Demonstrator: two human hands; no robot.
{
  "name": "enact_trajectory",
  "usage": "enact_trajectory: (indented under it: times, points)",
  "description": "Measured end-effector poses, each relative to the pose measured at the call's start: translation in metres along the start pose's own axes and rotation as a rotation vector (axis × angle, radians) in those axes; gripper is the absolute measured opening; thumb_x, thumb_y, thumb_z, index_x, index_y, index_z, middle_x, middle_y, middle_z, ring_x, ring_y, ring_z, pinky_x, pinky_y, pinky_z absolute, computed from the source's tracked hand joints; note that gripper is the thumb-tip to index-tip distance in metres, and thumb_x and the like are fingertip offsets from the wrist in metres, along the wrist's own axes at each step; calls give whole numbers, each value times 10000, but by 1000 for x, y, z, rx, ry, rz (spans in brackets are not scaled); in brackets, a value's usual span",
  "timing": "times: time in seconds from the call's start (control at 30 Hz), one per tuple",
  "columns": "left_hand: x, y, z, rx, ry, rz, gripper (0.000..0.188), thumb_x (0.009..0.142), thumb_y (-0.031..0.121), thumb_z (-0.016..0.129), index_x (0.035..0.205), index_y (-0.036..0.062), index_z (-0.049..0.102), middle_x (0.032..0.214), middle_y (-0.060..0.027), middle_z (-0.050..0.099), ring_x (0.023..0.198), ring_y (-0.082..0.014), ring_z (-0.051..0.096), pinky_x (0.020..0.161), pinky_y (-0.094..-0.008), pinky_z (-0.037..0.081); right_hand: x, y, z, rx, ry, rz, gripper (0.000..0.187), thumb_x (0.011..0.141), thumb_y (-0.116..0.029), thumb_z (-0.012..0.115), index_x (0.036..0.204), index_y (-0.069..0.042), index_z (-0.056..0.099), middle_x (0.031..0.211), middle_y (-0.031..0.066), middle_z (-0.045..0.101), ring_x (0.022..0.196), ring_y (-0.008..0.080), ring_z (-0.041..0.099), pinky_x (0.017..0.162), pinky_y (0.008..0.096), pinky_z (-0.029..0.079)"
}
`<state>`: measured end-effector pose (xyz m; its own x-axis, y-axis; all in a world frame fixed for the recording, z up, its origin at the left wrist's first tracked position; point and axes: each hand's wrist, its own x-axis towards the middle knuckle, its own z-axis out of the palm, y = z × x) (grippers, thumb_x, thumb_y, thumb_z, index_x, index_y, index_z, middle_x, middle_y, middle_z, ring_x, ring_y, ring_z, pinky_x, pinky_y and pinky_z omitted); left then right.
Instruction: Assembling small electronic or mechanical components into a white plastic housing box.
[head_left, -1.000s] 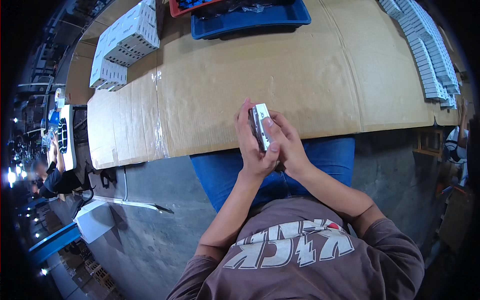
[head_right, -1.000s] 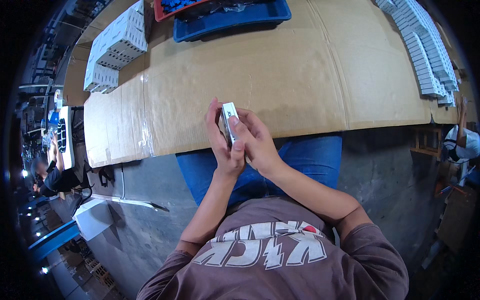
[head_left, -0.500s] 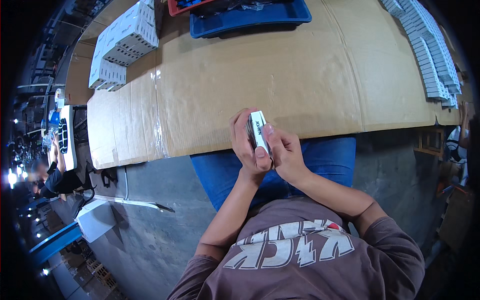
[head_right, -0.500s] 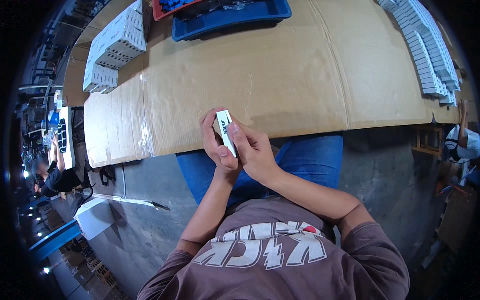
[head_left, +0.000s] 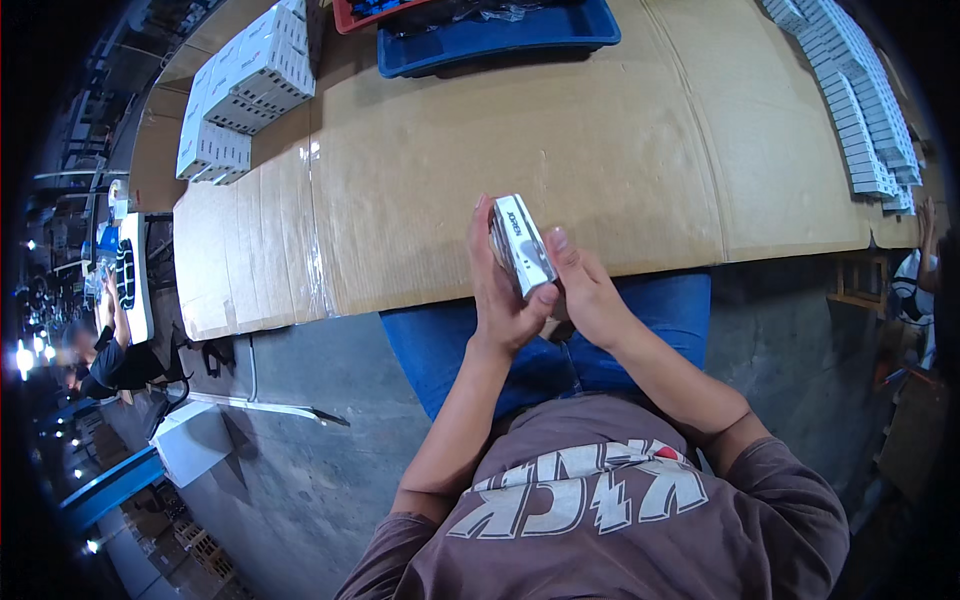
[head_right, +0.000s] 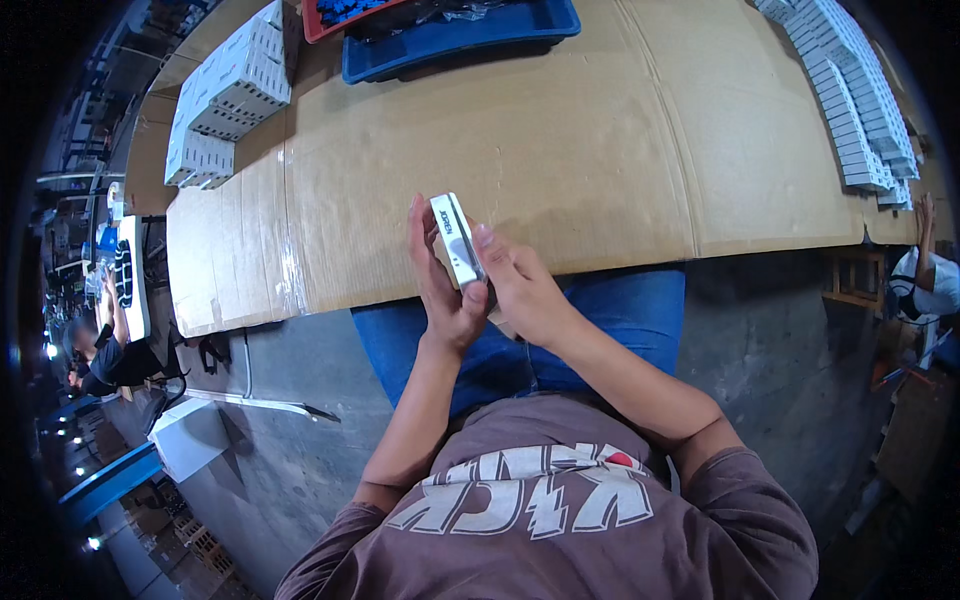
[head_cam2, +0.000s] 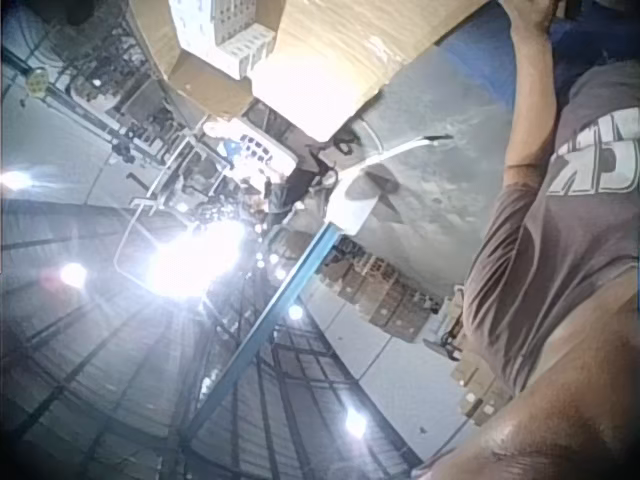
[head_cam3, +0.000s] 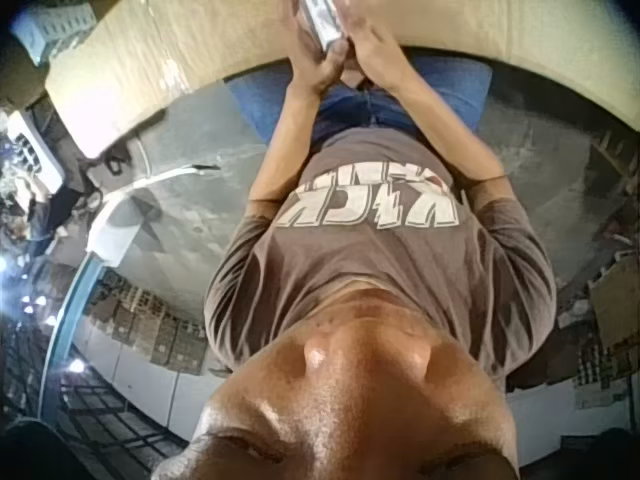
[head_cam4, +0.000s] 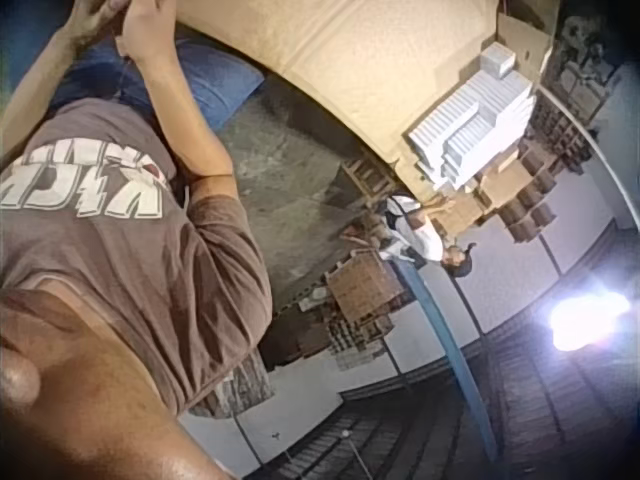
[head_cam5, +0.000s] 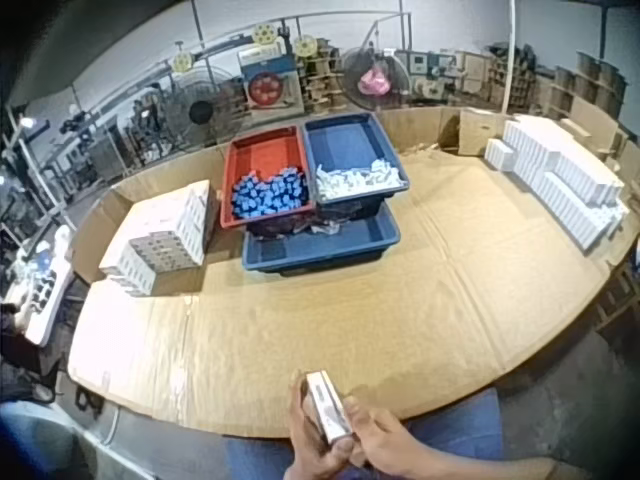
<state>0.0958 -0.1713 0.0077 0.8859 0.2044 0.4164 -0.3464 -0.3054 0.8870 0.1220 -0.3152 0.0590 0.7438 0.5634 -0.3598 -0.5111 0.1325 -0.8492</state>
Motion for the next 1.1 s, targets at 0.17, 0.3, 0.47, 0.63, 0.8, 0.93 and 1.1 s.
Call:
enact_trajectory:
  times: [0.17,0.3,0.47,0.63,0.8,0.93,1.1]
  points:
    - [13,32,6,-458,85,-389,930,1027,699,454,1628,26,233,1540,-167,435,1434,-283,443,1184,-416,373,2,-4,-9,-337,-40,-242,693,1058,-456,584,1573,-18,431,1631,201,311,1511,335,339,1209,428,331]
    - [15,25,-11,-613,-36,-801,749,1109,605,310,1579,22,335,1442,-146,554,1314,-238,574,1074,-382,493,-2,-4,-17,-746,-24,-479,881,894,-378,773,1614,-69,370,1698,217,218,1568,424,236,1258,509,252]
    - [20,56,-7,-732,-104,-1033,768,1063,688,358,1519,75,440,1354,-106,615,1199,-214,643,953,-361,561,12,-4,-29,-1092,34,-765,860,829,-410,831,1514,-35,470,1600,237,402,1511,415,362,1241,525,288]
    - [17,62,-3,-859,-126,-1023,710,1071,663,376,1482,92,464,1301,-99,638,1152,-215,666,923,-369,574,22,7,-36,-911,61,-924,851,809,-541,812,1394,16,545,1479,243,553,1383,437,527,1155,504,418]
    - [15,60,-3,-857,-137,-986,675,1079,645,377,1454,95,484,1277,-93,641,1144,-206,664,906,-369,580,23,13,-36,-869,94,-1037,818,862,-556,759,1367,56,562,1421,267,591,1307,442,588,1106,469,466]
    - [13,57,-2,-857,-159,-992,702,1084,641,365,1497,81,452,1342,-99,610,1220,-208,623,992,-386,542,24,18,-33,-835,97,-1003,822,927,-607,680,1386,64,553,1418,264,595,1287,414,611,1094,447,470]
    - [5,54,14,-461,-75,-520,713,1093,390,551,1618,-8,276,1436,-118,546,1330,-224,548,1129,-389,428,22,18,-20,-301,207,-724,906,1025,-726,390,1454,63,514,1434,193,588,1317,270,576,1118,391,435]
